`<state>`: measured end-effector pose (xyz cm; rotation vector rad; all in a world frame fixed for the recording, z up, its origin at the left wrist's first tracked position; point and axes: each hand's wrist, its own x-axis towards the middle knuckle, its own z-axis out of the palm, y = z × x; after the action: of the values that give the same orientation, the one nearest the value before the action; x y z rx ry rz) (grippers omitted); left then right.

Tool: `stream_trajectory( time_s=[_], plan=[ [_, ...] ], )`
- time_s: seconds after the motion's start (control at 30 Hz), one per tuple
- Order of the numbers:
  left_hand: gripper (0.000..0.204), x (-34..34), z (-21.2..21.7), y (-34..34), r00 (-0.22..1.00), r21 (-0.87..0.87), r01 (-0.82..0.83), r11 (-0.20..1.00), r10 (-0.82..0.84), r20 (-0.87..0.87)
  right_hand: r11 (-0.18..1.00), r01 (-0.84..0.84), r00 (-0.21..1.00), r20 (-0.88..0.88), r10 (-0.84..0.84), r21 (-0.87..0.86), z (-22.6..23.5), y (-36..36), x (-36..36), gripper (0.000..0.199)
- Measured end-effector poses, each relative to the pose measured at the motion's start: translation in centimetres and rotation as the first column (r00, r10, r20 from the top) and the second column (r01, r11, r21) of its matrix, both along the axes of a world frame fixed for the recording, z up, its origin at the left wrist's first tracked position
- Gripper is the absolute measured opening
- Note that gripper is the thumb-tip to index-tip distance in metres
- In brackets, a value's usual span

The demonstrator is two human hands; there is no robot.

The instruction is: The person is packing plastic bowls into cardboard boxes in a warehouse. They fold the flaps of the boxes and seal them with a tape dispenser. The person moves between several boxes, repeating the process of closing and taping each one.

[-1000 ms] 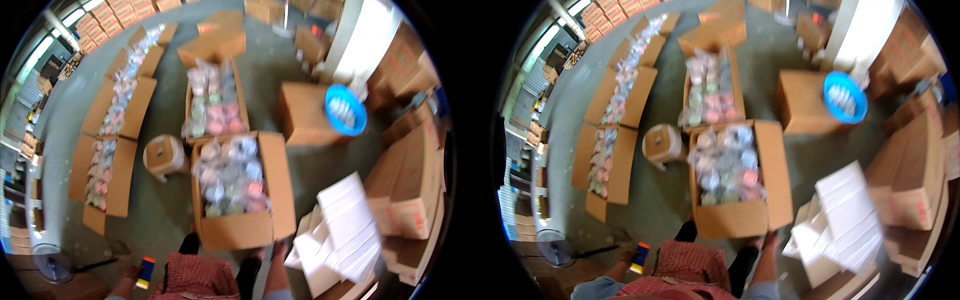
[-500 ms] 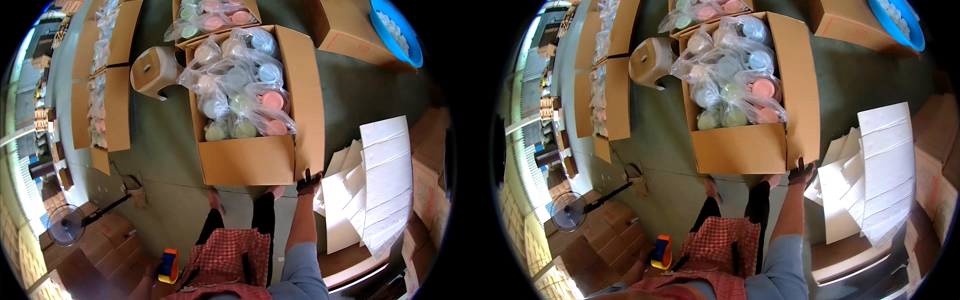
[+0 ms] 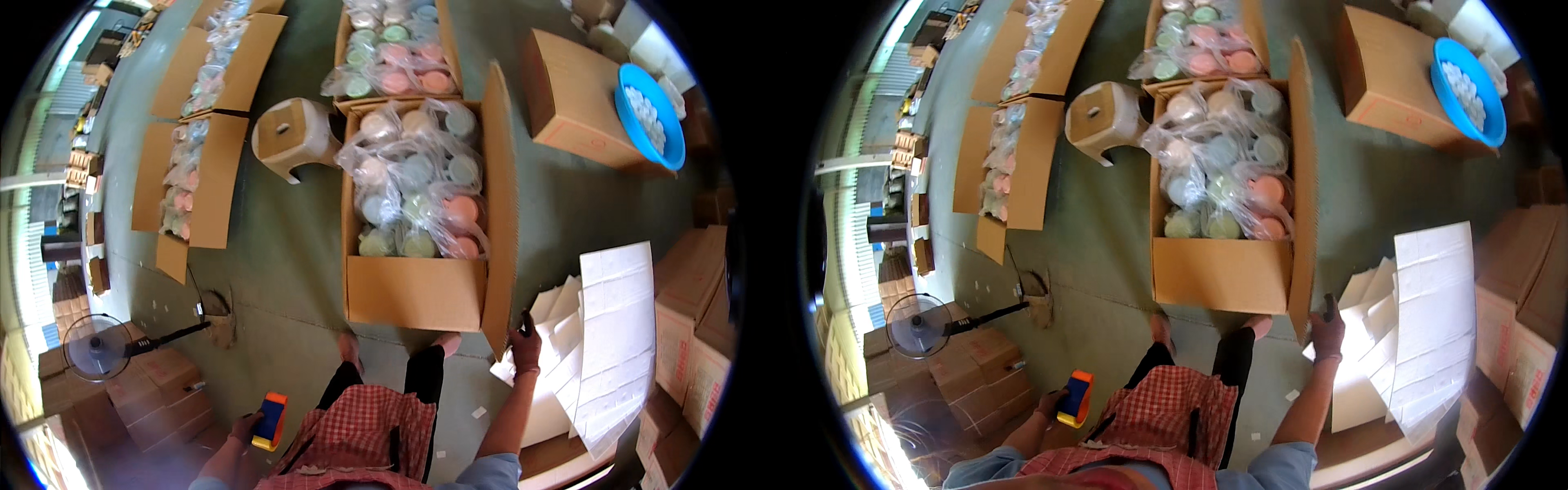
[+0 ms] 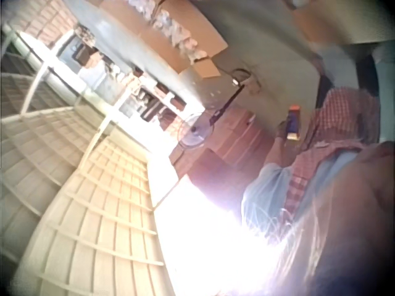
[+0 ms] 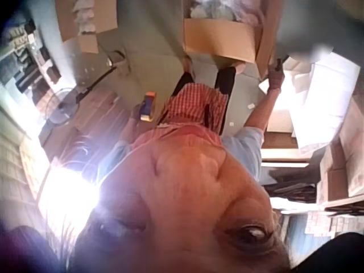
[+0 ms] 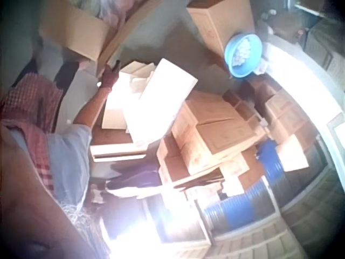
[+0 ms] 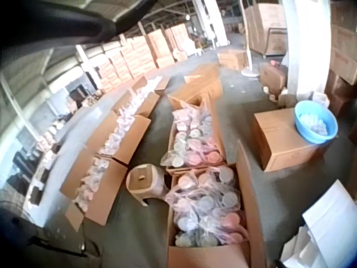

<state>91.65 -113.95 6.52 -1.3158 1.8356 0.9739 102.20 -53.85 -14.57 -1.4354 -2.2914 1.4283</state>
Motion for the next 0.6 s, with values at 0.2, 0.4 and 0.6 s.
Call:
stream_trajectory(
  time_s=[0.2,0.4,0.6],
  plan=[
    [0.027,3.4,-1.5,-1.6,0.98,0.068,-0.129,0.989,0.138,-0.143,0.997,-0.049,0.959,0.274,0.065,-0.063,1.3,0.2,-7.9,0.041],
    [0.027,14.1,-1.6,-6.0,0.896,-0.019,-0.402,0.915,0.389,-0.214,0.931,-0.349,0.738,0.581,0.342,-0.106,-0.3,-1.1,-9.0,0.029],
    [0.027,20.1,-4.0,-11.0,0.952,0.085,-0.217,0.973,0.23,-0.2,0.612,-0.782,0.477,0.749,0.461,0.122,-5.9,-6.2,-10.0,0.027]
  ],
)
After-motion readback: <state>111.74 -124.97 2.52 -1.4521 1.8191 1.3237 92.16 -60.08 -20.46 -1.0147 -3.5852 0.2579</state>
